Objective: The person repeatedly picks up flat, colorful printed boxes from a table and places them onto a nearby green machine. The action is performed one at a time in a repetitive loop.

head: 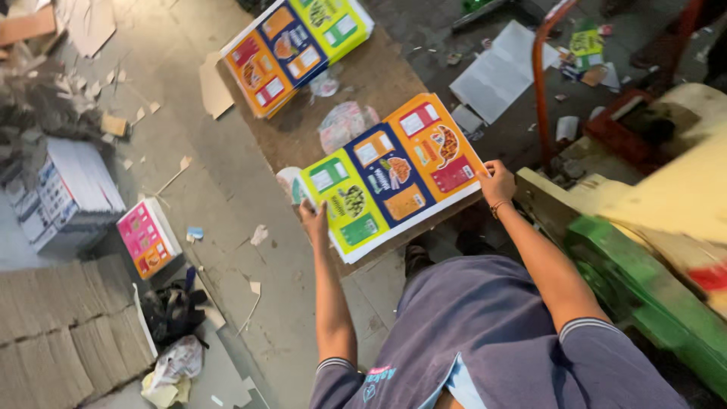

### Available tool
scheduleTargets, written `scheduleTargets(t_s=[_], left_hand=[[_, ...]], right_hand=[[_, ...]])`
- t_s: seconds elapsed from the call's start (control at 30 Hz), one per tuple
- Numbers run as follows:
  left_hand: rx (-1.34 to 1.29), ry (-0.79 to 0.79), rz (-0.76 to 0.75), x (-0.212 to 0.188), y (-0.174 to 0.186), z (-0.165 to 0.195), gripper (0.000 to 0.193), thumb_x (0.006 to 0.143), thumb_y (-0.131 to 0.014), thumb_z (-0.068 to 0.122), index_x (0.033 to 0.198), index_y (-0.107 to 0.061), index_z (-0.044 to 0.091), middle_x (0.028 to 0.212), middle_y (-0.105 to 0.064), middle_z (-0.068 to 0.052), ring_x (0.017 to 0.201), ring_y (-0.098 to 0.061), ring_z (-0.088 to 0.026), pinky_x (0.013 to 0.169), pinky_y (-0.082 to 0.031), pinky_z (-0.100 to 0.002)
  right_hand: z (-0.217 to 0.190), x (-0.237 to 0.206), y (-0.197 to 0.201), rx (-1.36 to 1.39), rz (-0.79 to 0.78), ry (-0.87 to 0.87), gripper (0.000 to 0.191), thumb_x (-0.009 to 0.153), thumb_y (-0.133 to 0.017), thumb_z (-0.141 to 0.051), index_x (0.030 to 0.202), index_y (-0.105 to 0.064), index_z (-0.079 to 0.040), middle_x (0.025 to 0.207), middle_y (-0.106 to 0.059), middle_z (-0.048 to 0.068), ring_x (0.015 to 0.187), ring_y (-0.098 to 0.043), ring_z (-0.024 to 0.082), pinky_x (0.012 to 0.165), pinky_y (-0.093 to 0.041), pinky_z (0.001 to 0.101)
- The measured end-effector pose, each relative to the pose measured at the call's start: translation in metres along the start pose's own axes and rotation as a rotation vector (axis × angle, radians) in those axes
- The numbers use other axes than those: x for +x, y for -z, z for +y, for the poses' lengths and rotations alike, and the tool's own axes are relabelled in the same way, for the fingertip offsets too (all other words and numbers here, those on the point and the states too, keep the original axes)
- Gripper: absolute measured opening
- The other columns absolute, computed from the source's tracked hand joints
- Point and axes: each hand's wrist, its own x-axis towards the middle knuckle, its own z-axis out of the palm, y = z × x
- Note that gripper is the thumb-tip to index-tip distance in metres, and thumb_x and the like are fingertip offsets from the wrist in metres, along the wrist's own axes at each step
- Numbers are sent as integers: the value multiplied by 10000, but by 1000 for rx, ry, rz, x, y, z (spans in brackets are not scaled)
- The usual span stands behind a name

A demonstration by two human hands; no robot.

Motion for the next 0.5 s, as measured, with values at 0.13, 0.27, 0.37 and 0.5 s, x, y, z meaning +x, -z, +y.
scheduleTargets(t_s=[0.13, 0.27, 0.37, 0.5], left_hand=[[77, 97, 52, 0, -1, -11, 763, 851, -812, 198, 1492, -429, 39, 1259, -664, -172, 1134, -659, -277, 955, -512, -383], [68, 32, 25, 0, -5, -19, 737, 856, -798, 235, 1473, -449, 33, 1298, -657, -187, 1164, -672, -292, 995, -524, -393], [98, -16, -17, 4, -11, -28, 739, 857, -799, 273, 1463, -456, 27, 1350, -619, -202, 1222, -638, -317, 1029, -506, -413], [336, -63, 30, 7, -21, -38, 751, 833, -827, 315, 1438, -489, 26, 1389, -580, -236, 1261, -564, -405, 1034, -454, -473]], right_hand=[[-18, 6, -14, -211, -38, 62, 234, 816, -806, -266, 994, -720, -141, 944, -755, 83, 838, -719, 325, 692, -564, 467], [-23, 12, -24, -261, -3, 157, 217, 839, -799, -268, 987, -707, -139, 987, -726, 88, 870, -698, 332, 704, -556, 477], [-16, 15, -32, -328, 44, 181, 213, 840, -803, -284, 971, -706, -147, 1007, -689, 91, 940, -662, 336, 736, -558, 466], [1, 14, -36, -374, 99, 236, 213, 827, -815, -280, 960, -715, -148, 1040, -644, 98, 983, -594, 333, 758, -552, 450]])
